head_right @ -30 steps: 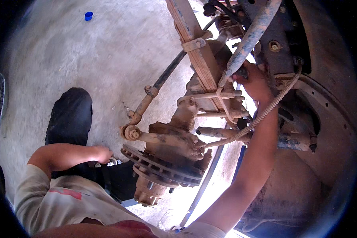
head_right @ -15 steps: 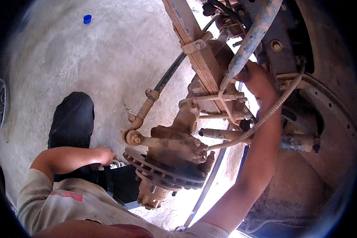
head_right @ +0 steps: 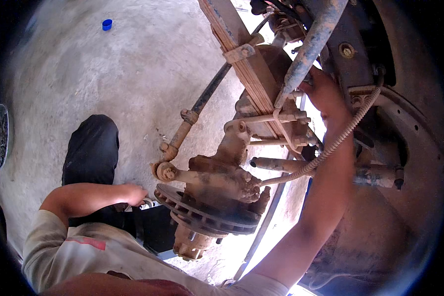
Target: The person sits on the floor and works on a vehicle's front suspension assembly. They use a wire brush to clean a component, then spray lubricant onto the joints and linkages. The person manipulates the suspension parts by hand to test movement.
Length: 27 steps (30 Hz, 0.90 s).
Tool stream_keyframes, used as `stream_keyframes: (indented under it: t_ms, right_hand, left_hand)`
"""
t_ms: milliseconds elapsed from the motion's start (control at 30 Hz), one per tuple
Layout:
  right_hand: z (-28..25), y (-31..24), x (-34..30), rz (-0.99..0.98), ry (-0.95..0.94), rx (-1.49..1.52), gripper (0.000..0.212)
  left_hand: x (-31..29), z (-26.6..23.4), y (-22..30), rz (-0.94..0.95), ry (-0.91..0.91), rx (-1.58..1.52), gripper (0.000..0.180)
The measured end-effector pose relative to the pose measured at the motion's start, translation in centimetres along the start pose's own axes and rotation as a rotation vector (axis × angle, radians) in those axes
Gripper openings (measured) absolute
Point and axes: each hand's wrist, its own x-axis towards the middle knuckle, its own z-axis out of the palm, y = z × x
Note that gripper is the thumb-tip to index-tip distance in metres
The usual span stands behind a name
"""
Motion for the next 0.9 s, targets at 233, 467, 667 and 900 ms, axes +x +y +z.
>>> stream_keyframes:
  t_ms: [233,467,667,900]
  right_hand:
    - [0.0,0.9,1.5,0.104,-0.234,0.240,0.035]
    - [-0.7,1.6,1.0,0.153,-0.242,0.288,0.031]
    - [0.4,0.2,2.0,0.161,-0.185,0.008,0.041]
    - [1.5,2.4,2.5,0.146,-0.182,0.085,0.042]
  left_hand:
    - [-0.7,-0.1,0.3,-0.032,0.031,0.037,0.043]
    - [-0.9,-0.6,0.4,0.009,0.042,0.097,0.044]
    - [-1.4,-0.1,0.4,0.036,0.080,0.068,0.039]
    - [-0.8,-0.8,0.6,0.033,0.067,0.058,0.042]
